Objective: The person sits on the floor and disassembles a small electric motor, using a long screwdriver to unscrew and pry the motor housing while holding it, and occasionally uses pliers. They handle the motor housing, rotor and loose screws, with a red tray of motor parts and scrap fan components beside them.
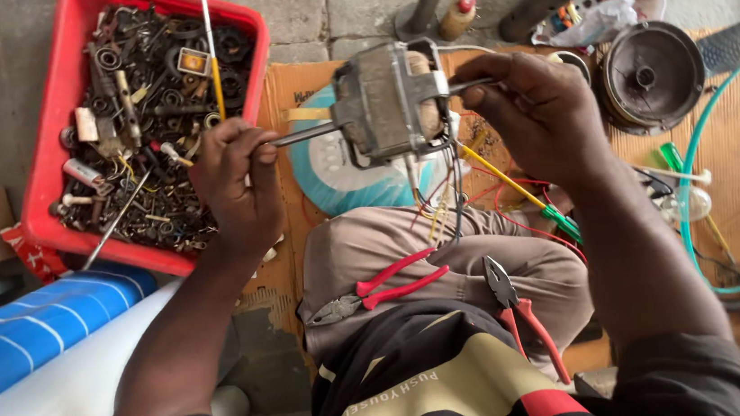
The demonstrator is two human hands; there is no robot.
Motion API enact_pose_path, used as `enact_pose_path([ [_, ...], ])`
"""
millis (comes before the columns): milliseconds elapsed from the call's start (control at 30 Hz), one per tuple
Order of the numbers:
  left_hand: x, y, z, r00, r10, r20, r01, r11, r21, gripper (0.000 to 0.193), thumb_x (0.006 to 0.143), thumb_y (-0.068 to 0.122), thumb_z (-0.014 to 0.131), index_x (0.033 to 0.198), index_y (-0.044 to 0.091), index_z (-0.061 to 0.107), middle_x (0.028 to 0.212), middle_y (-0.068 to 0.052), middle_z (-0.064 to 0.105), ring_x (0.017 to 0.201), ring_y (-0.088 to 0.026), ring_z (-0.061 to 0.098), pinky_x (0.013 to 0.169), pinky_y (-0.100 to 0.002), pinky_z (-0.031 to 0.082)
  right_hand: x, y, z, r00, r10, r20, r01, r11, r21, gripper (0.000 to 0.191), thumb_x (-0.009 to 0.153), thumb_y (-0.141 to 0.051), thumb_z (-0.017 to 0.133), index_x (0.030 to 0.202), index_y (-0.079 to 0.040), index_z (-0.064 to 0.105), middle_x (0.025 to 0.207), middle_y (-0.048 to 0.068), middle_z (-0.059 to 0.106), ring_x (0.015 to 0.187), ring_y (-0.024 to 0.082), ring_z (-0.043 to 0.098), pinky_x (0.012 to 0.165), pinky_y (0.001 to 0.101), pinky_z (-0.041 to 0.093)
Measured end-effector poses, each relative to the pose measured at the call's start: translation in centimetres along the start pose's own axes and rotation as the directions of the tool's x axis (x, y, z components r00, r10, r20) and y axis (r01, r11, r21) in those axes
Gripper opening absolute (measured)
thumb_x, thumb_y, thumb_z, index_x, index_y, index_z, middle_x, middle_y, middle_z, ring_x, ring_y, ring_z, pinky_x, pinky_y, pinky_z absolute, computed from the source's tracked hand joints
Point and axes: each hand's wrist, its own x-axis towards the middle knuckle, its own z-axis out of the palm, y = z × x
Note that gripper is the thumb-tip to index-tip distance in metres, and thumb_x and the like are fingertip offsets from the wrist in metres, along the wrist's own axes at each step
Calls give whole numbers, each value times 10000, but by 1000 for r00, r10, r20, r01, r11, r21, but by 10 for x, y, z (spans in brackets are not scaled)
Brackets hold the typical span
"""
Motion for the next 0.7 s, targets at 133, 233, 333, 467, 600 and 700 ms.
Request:
enact_pose_path([
  [133, 4, -11, 3, 1000, 22, -5, -23, 997, -74, 165, 1158, 178, 552, 1157, 24, 609, 1122, -132, 582, 964, -258, 606, 824, -342, 503, 17, -6, -9, 956, -270, 113, 285, 948, -145, 155, 1162, -129, 609, 1120, 18, 637, 1124, 122, 717, 992, 157, 697, 888, 286, 551],
  [233, 10, -14, 3, 1000, -23, 12, 25, 992, -123, 185, 1163, 184, 547, 1096, 18, 592, 1076, -123, 610, 929, -226, 620, 818, -343, 509, 23, -3, -8, 974, -196, 117, 220, 942, -254, 192, 1137, -152, 572, 1111, 20, 652, 964, 129, 708, 876, 202, 696, 801, 324, 545],
  [333, 14, -12, -1, 983, -173, 69, 183, 966, -181, 234, 1156, 200, 553, 1025, 8, 580, 989, -107, 621, 866, -181, 617, 784, -334, 510, 24, 2, 1, 988, -133, 75, 146, 964, -221, 229, 1144, -172, 543, 1037, 9, 634, 881, 101, 717, 799, 184, 709, 748, 313, 546],
  [467, 16, -8, -12, 800, -549, 242, 588, 798, -131, 348, 1113, 285, 565, 907, 6, 606, 773, -42, 621, 701, -127, 594, 658, -299, 490, 27, -2, 5, 980, 188, 73, -188, 982, -3, 302, 1145, -211, 533, 951, -11, 648, 800, 54, 713, 697, 162, 688, 662, 288, 540],
  [600, 25, -14, -21, 401, -773, 491, 915, 309, -261, 418, 1041, 383, 609, 813, 32, 607, 699, 0, 563, 608, -97, 524, 547, -283, 438, 37, -12, -6, 972, 95, 215, -34, 962, -271, 241, 1038, -200, 622, 1072, 30, 683, 707, 54, 672, 645, 138, 667, 593, 286, 516],
  [700, 29, -12, -27, 305, -745, 593, 937, 126, -325, 413, 1040, 399, 632, 835, 42, 603, 714, 14, 543, 617, -85, 490, 537, -273, 421, 37, -9, -2, 933, 342, 116, -357, 923, 147, 256, 1077, -213, 661, 951, 9, 657, 724, 59, 677, 655, 150, 691, 589, 283, 528],
])
